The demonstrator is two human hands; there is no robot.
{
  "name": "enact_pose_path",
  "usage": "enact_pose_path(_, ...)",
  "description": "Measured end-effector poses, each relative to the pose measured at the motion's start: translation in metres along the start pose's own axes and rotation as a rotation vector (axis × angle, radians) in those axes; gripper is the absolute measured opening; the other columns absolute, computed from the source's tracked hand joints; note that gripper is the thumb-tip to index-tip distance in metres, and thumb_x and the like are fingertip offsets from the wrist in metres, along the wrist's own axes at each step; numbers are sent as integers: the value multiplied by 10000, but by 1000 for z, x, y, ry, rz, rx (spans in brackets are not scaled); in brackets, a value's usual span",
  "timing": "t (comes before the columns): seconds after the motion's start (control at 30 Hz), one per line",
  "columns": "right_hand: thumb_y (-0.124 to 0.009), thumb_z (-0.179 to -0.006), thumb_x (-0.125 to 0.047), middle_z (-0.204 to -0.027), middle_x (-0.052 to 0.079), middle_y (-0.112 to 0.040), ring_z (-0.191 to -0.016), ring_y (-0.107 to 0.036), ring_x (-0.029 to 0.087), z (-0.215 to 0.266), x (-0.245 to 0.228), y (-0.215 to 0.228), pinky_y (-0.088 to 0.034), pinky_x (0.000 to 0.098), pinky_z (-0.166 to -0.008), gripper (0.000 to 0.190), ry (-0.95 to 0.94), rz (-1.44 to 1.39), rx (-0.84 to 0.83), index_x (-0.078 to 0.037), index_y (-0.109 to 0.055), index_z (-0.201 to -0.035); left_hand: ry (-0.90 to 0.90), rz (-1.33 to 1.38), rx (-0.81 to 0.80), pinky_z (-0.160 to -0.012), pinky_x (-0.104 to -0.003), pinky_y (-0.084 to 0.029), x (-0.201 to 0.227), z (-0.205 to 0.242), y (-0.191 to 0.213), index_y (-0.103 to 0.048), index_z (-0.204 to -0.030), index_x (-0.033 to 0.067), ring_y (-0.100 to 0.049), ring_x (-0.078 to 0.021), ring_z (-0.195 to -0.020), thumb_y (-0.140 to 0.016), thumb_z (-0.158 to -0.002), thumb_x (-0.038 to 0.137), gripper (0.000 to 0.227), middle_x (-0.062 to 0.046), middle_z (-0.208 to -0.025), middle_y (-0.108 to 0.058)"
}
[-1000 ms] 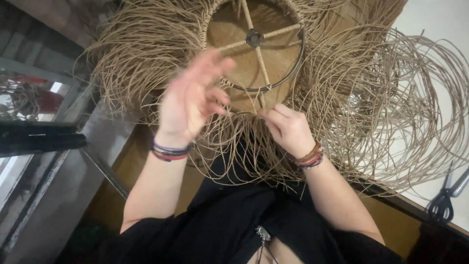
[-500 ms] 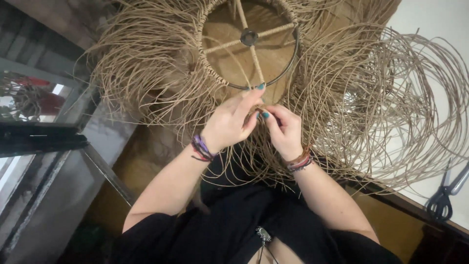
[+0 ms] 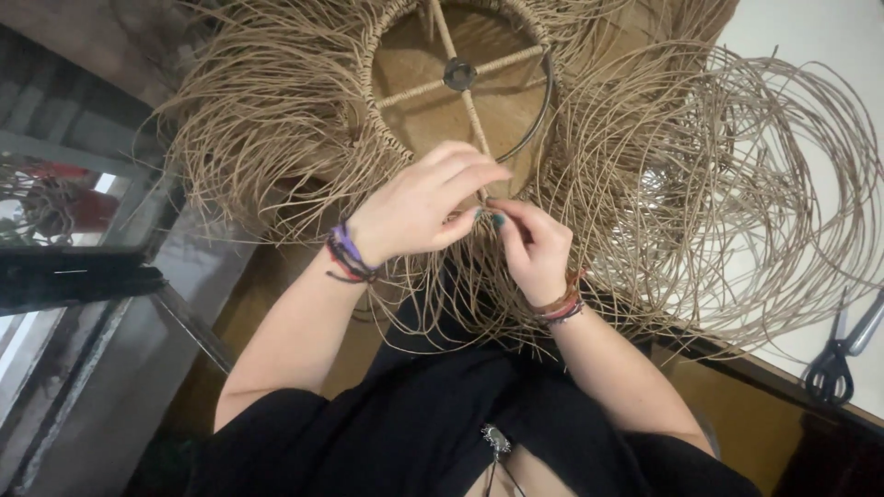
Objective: Weaving straw strands around a circular frame to create a decorative lampshade
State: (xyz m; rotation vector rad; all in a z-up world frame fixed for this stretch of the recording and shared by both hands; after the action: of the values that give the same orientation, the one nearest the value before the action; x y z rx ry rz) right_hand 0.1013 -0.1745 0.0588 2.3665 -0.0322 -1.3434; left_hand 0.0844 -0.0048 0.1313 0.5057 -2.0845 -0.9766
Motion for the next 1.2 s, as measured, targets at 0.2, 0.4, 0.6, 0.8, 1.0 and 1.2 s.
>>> enact_pose_path(0.2,-684,-956,-75,-768,119,-732,-681,-704,300,8,10,-5,-534,397,-625,147,-62,20,13,-75,-773,-1072,52,-321,92,-848,-347,-450,-37,25,-37,-695,-1066,215,-553,-195,-1106,-512,-1065,320,211,57,-1118,-670)
enact_pose_path(0.4,-696,-918,-40,-670,51,-670,-574,-668,261,19,35,-6,-540,338,-570,323,149,284,117,-71,-686,-1239,240,-124,43,-770,-386,-477,-37,0,-33,-732,-1103,225,-617,-233,-877,-524,-1046,285,224,-8,-861,-717)
enact_pose_path(0.6,-694,-891,12,-718,51,-677,-637,-698,294,6,14,-5,-565,390,-554,227,222,370,9,-96,-764,-1078,359,-174,55,-714,-361,-515,-46,-14,-37,-726,-879,250,-669,-217,-755,-695,-903,279,49,20,-719,-712)
enact_pose_path(0.8,-534,-1028,-86,-547,-70,-459,-435,-410,4,9,30,-18,-321,161,-397,190,-497,-595,-217,-4,-701,-1065,128,-512,546,-914,-399,-377,-7,41,-40,-704,-1041,222,-543,-240,-1095,-530,-1030,381,236,-3,-1087,-640)
enact_pose_path(1.0,-585,-1012,-125,-587,-112,-267,-442,-280,-27,20,49,-40,-267,138,-354,160,-772,-1075,-294,16,-651,-1045,133,-165,344,-1112,-518,-353,-7,80,-47,-627,-1207,138,-515,-302,-1356,-364,-1091,443,419,-58,-1192,-681)
enact_pose_path(1.2,-577,-1013,-98,-558,-83,-261,-458,-240,0,19,50,-42,-222,142,-391,167,-752,-1046,-303,47,-658,-1028,534,-415,118,-733,-432,-568,-43,171,18,-727,-1024,242,-723,-277,-735,-605,-994,319,148,-23,-685,-701)
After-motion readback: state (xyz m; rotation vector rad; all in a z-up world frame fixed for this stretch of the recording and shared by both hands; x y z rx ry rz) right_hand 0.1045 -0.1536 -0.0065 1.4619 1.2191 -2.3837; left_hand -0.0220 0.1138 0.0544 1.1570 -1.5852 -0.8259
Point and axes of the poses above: each hand's wrist, its own z-axis away from the middle knuckle, its own y-axis out of the back of the hand, x = y × z, the point moved 5 cm from there along -z, towards the middle knuckle
